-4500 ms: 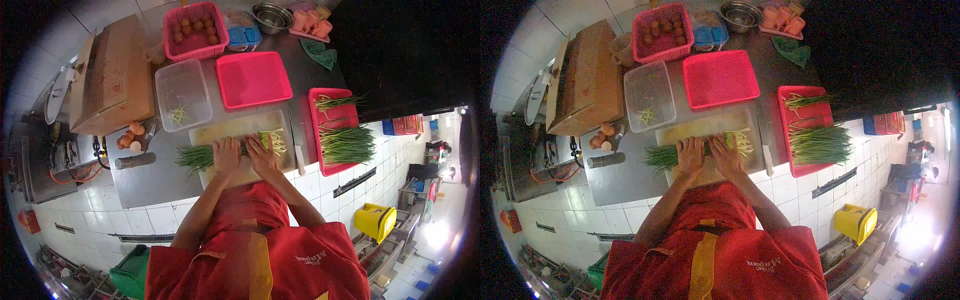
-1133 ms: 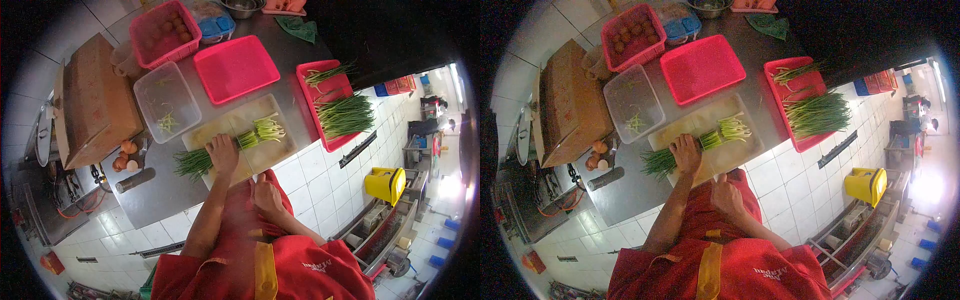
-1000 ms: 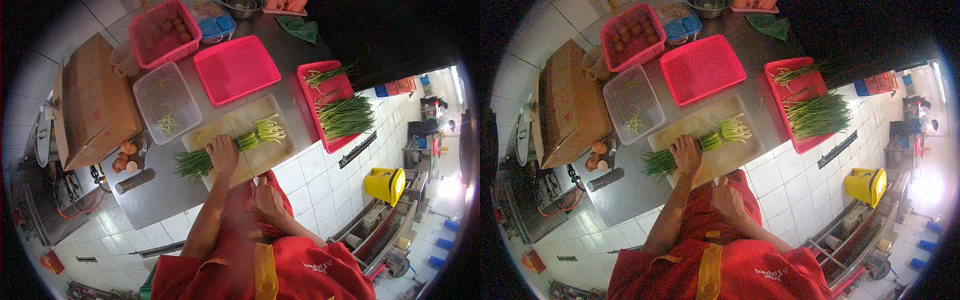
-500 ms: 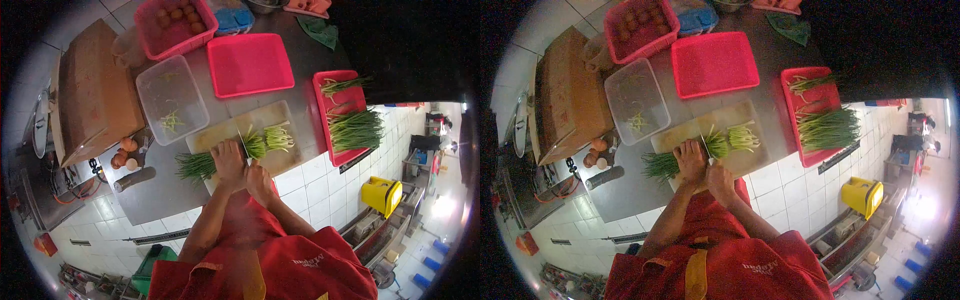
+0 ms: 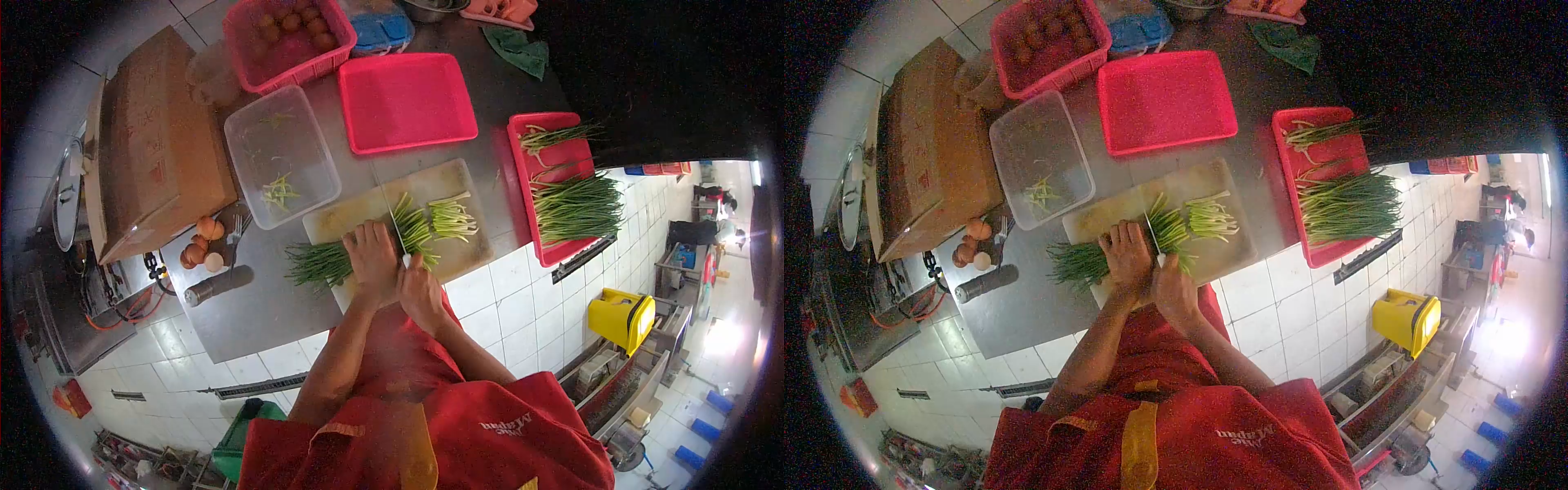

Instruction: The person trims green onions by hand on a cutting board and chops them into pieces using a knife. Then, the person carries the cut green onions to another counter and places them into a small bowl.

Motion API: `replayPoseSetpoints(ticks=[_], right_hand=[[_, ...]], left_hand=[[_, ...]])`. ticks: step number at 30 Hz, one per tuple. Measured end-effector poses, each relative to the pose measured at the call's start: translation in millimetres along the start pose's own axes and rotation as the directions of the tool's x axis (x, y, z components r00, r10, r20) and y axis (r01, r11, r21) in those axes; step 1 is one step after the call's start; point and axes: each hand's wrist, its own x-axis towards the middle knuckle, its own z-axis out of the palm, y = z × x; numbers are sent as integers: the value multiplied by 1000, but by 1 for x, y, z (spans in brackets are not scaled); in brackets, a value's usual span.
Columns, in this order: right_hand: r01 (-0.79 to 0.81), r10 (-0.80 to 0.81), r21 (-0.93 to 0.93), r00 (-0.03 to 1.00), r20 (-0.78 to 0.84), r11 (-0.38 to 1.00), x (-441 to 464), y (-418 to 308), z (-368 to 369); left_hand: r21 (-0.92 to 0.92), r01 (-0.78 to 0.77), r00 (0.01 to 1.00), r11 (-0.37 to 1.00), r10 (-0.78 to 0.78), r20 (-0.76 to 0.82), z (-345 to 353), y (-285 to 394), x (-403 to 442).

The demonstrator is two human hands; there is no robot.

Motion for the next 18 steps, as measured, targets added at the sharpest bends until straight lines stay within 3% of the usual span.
replayPoseSetpoints(ticks=[4,10,13,16,18], right_hand=[[-20,20,-24,1000,-5,1000,3,-15,-13],[-23,23,-4,1000,12,1000,0,-10,-9],[85,-96,-108,991,-96,990,3,-6,-8],[293,-351,-243,905,-243,925,4,-1,-17],[193,-193,42,981,9,980,3,-10,-45]], left_hand=[[-45,14,999,999,-12,45,-3,0,0],[-21,-5,1000,1000,4,-18,1,-1,0],[5,4,1000,1000,-4,-21,4,-2,0],[-10,-11,1000,1000,11,-17,-1,-3,-1],[-6,-6,1000,1000,6,-14,-3,-2,-2]])
